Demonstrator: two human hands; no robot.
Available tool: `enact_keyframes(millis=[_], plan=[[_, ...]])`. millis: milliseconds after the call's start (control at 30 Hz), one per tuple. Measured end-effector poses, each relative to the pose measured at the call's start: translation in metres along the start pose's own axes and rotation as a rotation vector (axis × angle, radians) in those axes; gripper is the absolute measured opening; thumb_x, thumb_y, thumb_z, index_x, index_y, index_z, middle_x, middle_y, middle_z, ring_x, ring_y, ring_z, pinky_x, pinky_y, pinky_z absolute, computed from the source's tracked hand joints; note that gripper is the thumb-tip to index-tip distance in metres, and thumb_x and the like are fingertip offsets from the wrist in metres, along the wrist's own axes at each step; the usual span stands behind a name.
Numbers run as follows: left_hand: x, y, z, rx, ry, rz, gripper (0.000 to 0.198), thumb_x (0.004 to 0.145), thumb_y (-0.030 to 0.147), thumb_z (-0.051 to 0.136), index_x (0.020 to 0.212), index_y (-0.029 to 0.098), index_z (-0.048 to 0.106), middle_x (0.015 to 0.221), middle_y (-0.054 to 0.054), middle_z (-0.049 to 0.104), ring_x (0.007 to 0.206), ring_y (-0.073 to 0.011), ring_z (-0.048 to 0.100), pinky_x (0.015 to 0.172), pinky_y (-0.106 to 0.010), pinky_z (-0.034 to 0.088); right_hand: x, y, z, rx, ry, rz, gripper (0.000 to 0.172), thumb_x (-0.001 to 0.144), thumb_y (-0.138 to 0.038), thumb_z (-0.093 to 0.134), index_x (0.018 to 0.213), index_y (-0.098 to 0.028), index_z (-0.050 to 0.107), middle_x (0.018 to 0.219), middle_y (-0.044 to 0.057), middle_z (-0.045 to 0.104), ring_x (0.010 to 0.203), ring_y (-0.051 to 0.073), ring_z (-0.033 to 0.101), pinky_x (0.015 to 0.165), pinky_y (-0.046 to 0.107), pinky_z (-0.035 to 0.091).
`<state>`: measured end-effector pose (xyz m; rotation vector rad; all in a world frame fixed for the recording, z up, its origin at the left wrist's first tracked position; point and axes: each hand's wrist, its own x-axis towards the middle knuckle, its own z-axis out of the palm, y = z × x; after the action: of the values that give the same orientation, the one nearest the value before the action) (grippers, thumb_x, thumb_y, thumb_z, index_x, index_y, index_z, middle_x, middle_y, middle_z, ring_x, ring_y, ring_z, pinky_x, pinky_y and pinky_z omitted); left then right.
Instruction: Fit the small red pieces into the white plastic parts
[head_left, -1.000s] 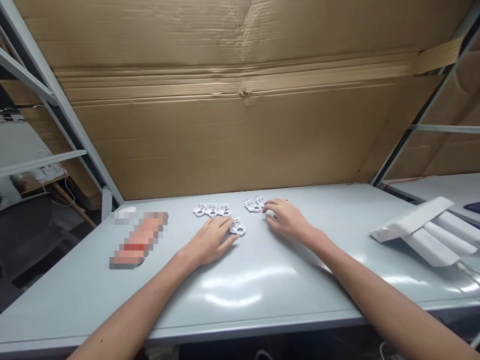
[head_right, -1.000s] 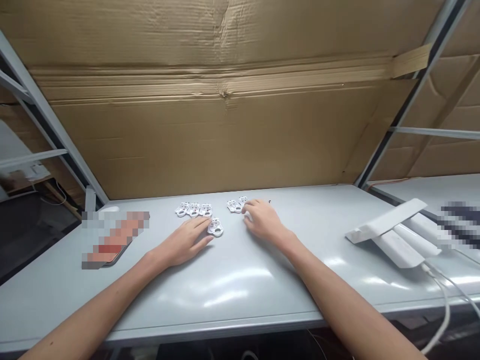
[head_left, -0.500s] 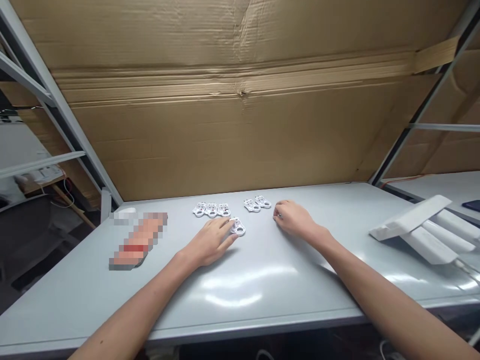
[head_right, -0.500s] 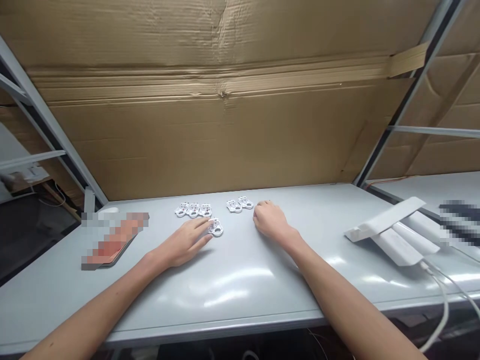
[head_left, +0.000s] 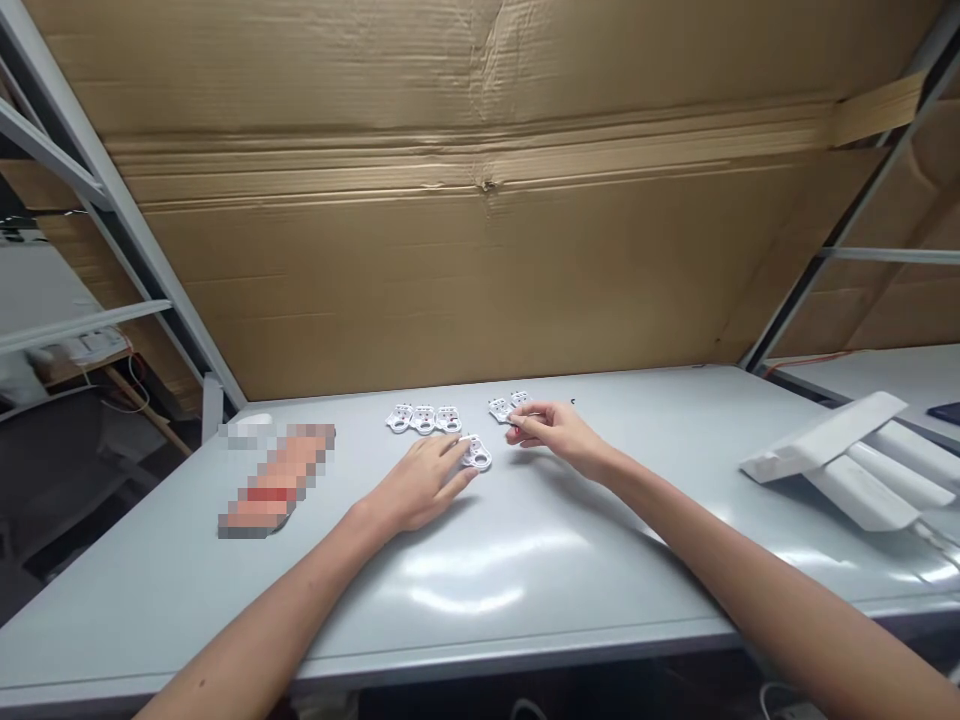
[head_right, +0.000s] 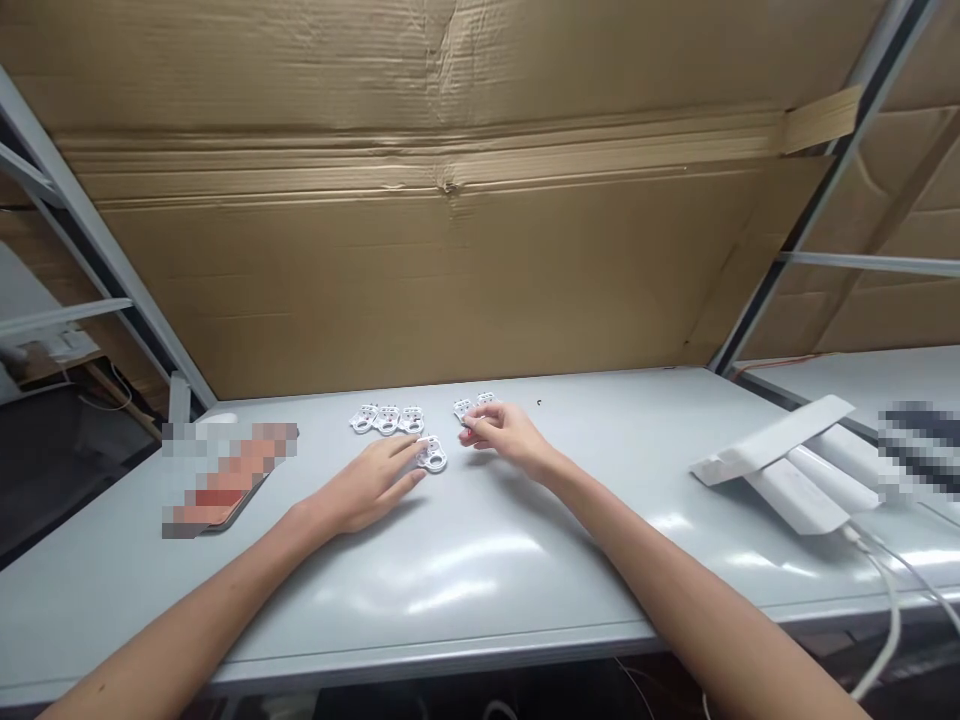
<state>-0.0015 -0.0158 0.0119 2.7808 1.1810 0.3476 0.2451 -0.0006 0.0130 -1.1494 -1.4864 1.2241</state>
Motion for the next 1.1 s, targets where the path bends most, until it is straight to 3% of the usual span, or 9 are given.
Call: enact_keyframes(millis=[300, 467, 600, 767, 900, 1000, 1100], plan=[[-0.001, -0.001, 0.001, 0.031, -0.001, 0.005, 0.048, 0.104, 0.044, 0.032, 0.141, 0.018, 0.046, 0.144, -0.013, 0.049, 0.132, -0.0295, 0.045, 0.108, -0.045, 0.038, -0.001, -0.002, -0.001, 0.278, -0.045, 0.247, 0.016, 0.087, -0.029, 0.066, 0.096, -0.016, 0.070, 0.106, 0.012, 0.073, 0.100, 0.021, 0.070, 0.099, 0.036, 0.053], [-0.001, -0.001, 0.002, 0.015, 0.017, 0.019, 0.046, 0.104, 0.045, 0.032, 0.140, 0.020, 0.046, 0.142, -0.011, 0.051, 0.130, -0.0279, 0.047, 0.108, -0.044, 0.039, -0.004, -0.005, 0.004, 0.388, -0.031, 0.246, 0.015, 0.087, -0.026, 0.065, 0.097, -0.015, 0.069, 0.120, 0.014, 0.069, 0.111, 0.022, 0.066, 0.102, 0.035, 0.051], [-0.001, -0.002, 0.003, 0.013, 0.021, 0.014, 0.046, 0.103, 0.046, 0.033, 0.140, 0.022, 0.047, 0.144, -0.011, 0.050, 0.132, -0.0289, 0.045, 0.108, -0.045, 0.039, -0.006, -0.007, 0.001, 0.046, -0.040, 0.060, 0.023, 0.089, -0.037, 0.060, 0.100, -0.019, 0.069, 0.120, 0.012, 0.068, 0.111, 0.024, 0.064, 0.098, 0.038, 0.052], [-0.002, -0.003, 0.003, 0.032, 0.003, 0.001, 0.048, 0.103, 0.046, 0.032, 0.142, 0.021, 0.045, 0.145, -0.011, 0.048, 0.133, -0.0294, 0.043, 0.108, -0.046, 0.038, -0.012, -0.014, -0.014, -0.616, -0.265, -0.175, 0.027, 0.083, -0.046, 0.064, 0.089, -0.021, 0.073, 0.090, 0.006, 0.072, 0.081, 0.022, 0.065, 0.072, 0.033, 0.052], [-0.001, -0.002, 0.003, 0.024, 0.007, 0.002, 0.047, 0.103, 0.045, 0.034, 0.142, 0.022, 0.045, 0.144, -0.010, 0.050, 0.132, -0.0289, 0.045, 0.108, -0.045, 0.039, -0.016, -0.008, -0.023, -0.709, -0.431, -0.108, 0.025, 0.070, -0.044, 0.076, 0.084, -0.024, 0.073, 0.066, -0.001, 0.064, 0.060, 0.016, 0.057, 0.053, 0.026, 0.041], [-0.001, -0.002, 0.003, 0.021, 0.011, -0.003, 0.047, 0.103, 0.046, 0.035, 0.140, 0.021, 0.047, 0.145, -0.011, 0.049, 0.132, -0.0293, 0.045, 0.108, -0.046, 0.038, -0.016, -0.004, -0.023, -0.683, -0.498, -0.081, 0.017, 0.074, -0.040, 0.072, 0.078, -0.024, 0.073, 0.066, -0.001, 0.064, 0.059, 0.015, 0.055, 0.054, 0.026, 0.041], [-0.001, -0.002, 0.003, 0.025, -0.003, -0.002, 0.048, 0.103, 0.046, 0.034, 0.141, 0.020, 0.046, 0.146, -0.011, 0.048, 0.133, -0.0292, 0.044, 0.109, -0.046, 0.038, -0.016, -0.005, -0.019, -0.708, -0.480, -0.100, 0.015, 0.079, -0.036, 0.066, 0.077, -0.023, 0.072, 0.073, 0.001, 0.068, 0.065, 0.016, 0.058, 0.063, 0.029, 0.045]])
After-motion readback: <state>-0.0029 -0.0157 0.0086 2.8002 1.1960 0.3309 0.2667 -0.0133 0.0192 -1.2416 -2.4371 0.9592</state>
